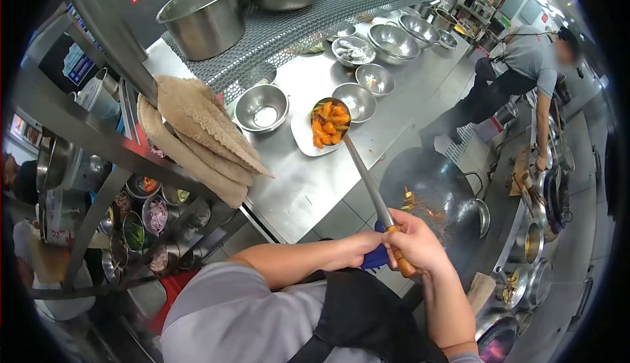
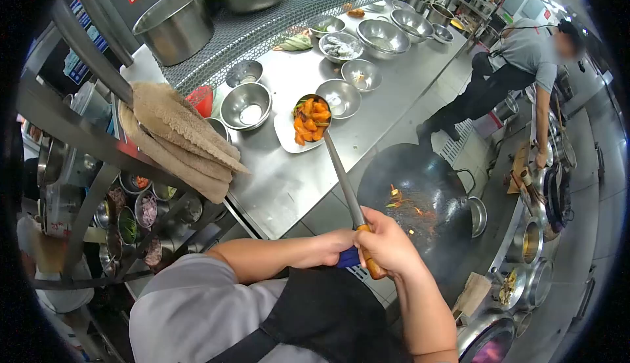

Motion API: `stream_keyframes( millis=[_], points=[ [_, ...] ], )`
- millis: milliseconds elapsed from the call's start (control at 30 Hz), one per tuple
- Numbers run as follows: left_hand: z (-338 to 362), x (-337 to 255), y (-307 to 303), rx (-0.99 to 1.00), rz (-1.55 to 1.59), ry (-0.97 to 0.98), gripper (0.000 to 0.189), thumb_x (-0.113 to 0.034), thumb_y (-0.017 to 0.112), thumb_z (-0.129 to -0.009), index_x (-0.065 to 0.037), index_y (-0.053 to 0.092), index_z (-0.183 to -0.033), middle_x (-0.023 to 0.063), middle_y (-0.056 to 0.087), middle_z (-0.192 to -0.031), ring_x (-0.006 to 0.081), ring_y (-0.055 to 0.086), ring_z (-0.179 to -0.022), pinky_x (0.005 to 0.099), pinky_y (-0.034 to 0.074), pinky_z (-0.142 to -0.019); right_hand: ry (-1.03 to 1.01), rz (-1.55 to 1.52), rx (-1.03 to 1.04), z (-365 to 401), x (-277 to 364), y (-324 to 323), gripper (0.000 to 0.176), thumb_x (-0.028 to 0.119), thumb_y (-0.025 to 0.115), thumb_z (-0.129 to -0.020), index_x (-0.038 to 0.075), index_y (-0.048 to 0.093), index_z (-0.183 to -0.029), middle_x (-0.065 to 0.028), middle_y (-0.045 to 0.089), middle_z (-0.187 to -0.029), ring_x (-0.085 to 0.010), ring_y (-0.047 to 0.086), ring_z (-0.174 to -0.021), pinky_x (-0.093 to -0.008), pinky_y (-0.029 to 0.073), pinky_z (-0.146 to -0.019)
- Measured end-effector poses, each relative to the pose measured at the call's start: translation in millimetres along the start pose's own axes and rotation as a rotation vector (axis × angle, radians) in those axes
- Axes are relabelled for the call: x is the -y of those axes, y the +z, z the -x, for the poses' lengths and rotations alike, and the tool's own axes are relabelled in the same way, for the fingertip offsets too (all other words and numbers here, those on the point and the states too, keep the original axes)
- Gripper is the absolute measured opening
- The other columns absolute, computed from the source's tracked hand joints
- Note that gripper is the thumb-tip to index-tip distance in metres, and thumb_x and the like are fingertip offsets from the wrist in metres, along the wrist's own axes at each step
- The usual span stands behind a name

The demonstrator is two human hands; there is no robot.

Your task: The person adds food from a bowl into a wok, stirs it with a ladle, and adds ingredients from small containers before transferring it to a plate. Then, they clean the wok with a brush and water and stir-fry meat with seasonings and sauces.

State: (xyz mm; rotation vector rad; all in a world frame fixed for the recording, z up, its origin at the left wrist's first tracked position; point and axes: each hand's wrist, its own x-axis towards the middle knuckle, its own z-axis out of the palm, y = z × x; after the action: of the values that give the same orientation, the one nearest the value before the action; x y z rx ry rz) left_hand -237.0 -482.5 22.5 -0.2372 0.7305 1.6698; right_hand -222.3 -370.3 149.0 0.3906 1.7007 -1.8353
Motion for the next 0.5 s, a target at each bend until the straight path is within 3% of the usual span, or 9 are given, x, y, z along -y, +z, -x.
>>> stream_keyframes(
  millis=[100, 133, 167, 233, 267, 300, 367, 400, 500],
  points=[
    [3, -5, -6, 0.023, -0.012, 0.018, 0.01, -0.01, 0.052, -0.086, -0.004, 0.059, -0.085, 0.0105, 0.064, -0.073, 0.0182, 0.063, -0.061, 0.0296, 0.053, -0.053, -0.055, 0.241, -0.104, -14, -17, 6, 0.054, 0.003, 0.05, -0.078, -0.008, 0.042, -0.131, -0.0076, 0.057, -0.068, -0.0115, 0.051, -0.044, -0.0259, 0.043, -0.042],
    [0, -4, -10, 0.026, -0.002, 0.009, 0.01, -0.01, 0.052, -0.086, -0.004, 0.059, -0.085, 0.0099, 0.064, -0.074, 0.0179, 0.063, -0.061, 0.0298, 0.053, -0.054, -0.012, 0.432, -0.159, -16, -19, 5, 0.06, 0.007, 0.052, -0.079, -0.007, 0.038, -0.135, -0.015, 0.062, -0.072, -0.0207, 0.06, -0.052, -0.0329, 0.049, -0.051],
    [0, -4, -11, 0.028, 0.006, -0.002, 0.01, -0.01, 0.052, -0.086, -0.004, 0.059, -0.085, 0.0093, 0.063, -0.075, 0.0176, 0.063, -0.061, 0.03, 0.053, -0.054, -0.011, 0.435, -0.156, -19, -32, 3, 0.06, 0.007, 0.052, -0.079, -0.007, 0.038, -0.135, -0.015, 0.062, -0.072, -0.0207, 0.06, -0.052, -0.0329, 0.049, -0.051],
    [1, -5, -6, 0.006, 0.034, 0.009, 0.01, -0.011, 0.052, -0.086, -0.004, 0.06, -0.086, 0.0085, 0.063, -0.076, 0.0175, 0.063, -0.062, 0.0302, 0.053, -0.055, -0.315, 0.808, -0.318, -27, -51, 4, 0.054, 0.008, 0.053, -0.08, -0.005, 0.042, -0.132, -0.0139, 0.06, -0.073, -0.0155, 0.058, -0.053, -0.0302, 0.047, -0.05],
    [4, -6, -5, -0.013, 0.058, 0.017, 0.011, -0.011, 0.053, -0.086, -0.003, 0.06, -0.086, 0.0077, 0.063, -0.077, 0.0174, 0.063, -0.063, 0.0304, 0.053, -0.056, -0.181, 0.87, -0.325, -21, -42, 9, 0.056, 0.011, 0.054, -0.08, -0.002, 0.042, -0.133, -0.0207, 0.062, -0.078, -0.0259, 0.064, -0.066, -0.0371, 0.051, -0.061],
    [5, -9, -5, -0.013, 0.058, 0.013, 0.011, -0.011, 0.053, -0.086, -0.003, 0.06, -0.086, 0.0077, 0.063, -0.077, 0.0174, 0.063, -0.063, 0.0304, 0.053, -0.056, -0.178, 0.868, -0.327, -20, -42, 7, 0.056, 0.011, 0.054, -0.08, -0.002, 0.042, -0.133, -0.0207, 0.062, -0.078, -0.0259, 0.064, -0.066, -0.0371, 0.051, -0.061],
    [6, -15, -3, -0.025, 0.002, -0.092, 0.012, -0.011, 0.054, -0.085, -0.002, 0.061, -0.089, 0.0078, 0.063, -0.079, 0.018, 0.064, -0.066, 0.0311, 0.054, -0.059, -0.347, 1.187, -0.418, -15, -42, 3, 0.058, 0.012, 0.057, -0.078, 0.001, 0.044, -0.134, -0.0223, 0.063, -0.083, -0.0353, 0.064, -0.074, -0.043, 0.05, -0.067],
    [8, -18, -3, -0.024, 0.003, -0.093, 0.012, -0.011, 0.054, -0.085, -0.002, 0.061, -0.089, 0.0078, 0.063, -0.079, 0.018, 0.064, -0.066, 0.0311, 0.054, -0.059, -0.296, 1.201, -0.419, -13, -38, 3, 0.06, 0.012, 0.059, -0.076, 0.003, 0.044, -0.134, -0.0217, 0.063, -0.085, -0.0381, 0.063, -0.074, -0.0463, 0.049, -0.066],
    [4, -17, -7, -0.038, -0.005, -0.132, 0.012, -0.01, 0.054, -0.085, -0.001, 0.061, -0.09, 0.0086, 0.064, -0.082, 0.0182, 0.064, -0.068, 0.031, 0.054, -0.061, -0.326, 1.295, -0.447, -11, -35, 0, 0.059, 0.009, 0.06, -0.075, 0.003, 0.046, -0.132, -0.019, 0.063, -0.079, -0.0356, 0.064, -0.07, -0.0442, 0.052, -0.064]
  ],
)
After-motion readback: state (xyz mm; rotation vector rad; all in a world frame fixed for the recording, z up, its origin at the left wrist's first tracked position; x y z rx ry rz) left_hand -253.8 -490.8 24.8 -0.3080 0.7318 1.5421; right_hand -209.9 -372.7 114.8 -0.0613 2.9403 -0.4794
